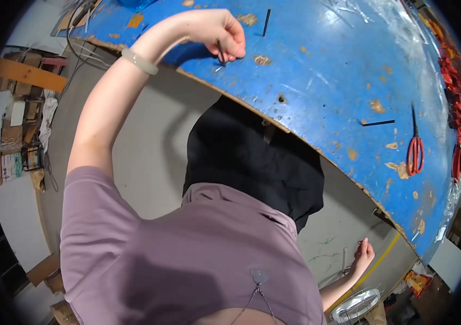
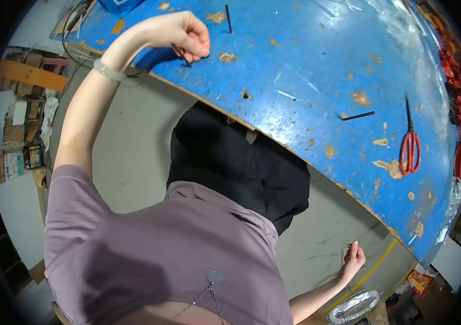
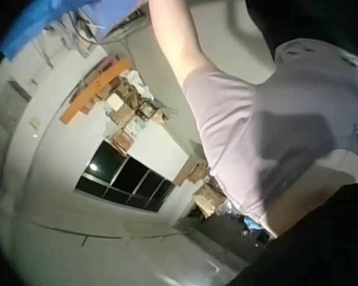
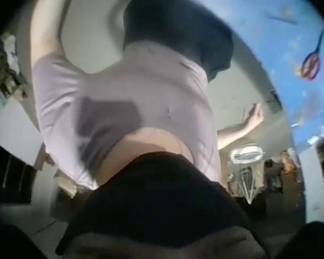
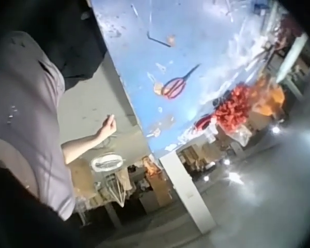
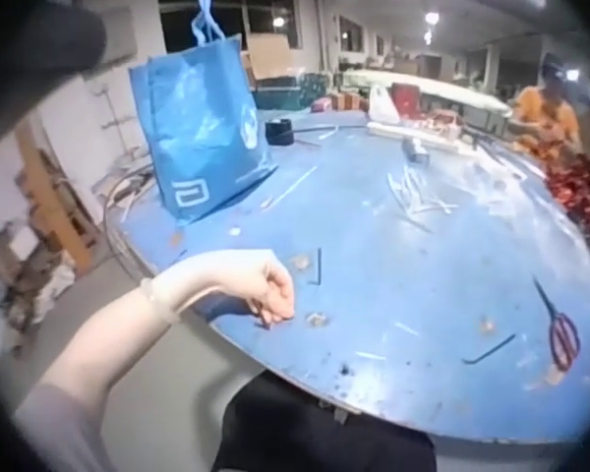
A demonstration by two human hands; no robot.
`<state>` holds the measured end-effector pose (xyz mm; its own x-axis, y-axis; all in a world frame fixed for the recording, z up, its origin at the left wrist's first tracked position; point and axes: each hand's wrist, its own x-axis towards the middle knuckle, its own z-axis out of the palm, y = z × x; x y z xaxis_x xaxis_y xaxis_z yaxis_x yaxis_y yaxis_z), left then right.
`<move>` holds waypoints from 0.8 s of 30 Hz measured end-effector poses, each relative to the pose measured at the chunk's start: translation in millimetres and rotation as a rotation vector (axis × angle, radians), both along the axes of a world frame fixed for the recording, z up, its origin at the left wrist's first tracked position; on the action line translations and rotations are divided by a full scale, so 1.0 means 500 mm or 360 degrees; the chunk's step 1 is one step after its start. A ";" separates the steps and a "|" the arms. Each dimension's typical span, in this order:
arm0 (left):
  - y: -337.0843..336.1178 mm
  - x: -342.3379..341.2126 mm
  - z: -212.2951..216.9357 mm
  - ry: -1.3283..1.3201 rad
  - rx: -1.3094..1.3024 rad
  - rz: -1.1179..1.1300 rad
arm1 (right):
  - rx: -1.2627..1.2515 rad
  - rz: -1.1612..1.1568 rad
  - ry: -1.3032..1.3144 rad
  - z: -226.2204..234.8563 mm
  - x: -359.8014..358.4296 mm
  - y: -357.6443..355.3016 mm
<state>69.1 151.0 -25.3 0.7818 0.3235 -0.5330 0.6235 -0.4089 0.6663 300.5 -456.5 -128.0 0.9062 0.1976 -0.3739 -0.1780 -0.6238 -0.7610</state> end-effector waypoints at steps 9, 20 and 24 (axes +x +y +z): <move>0.006 -0.030 0.001 -0.0038 -0.0544 0.0369 | 0.0041 0.0027 0.0075 -0.017 -0.014 -0.008; -0.225 0.058 0.074 -0.1256 0.1256 0.0157 | 0.0021 -0.0187 0.0056 0.010 -0.080 -0.035; -0.349 0.164 -0.100 -0.1512 0.1386 -0.0386 | 0.0040 -0.0203 0.0019 0.023 -0.092 -0.042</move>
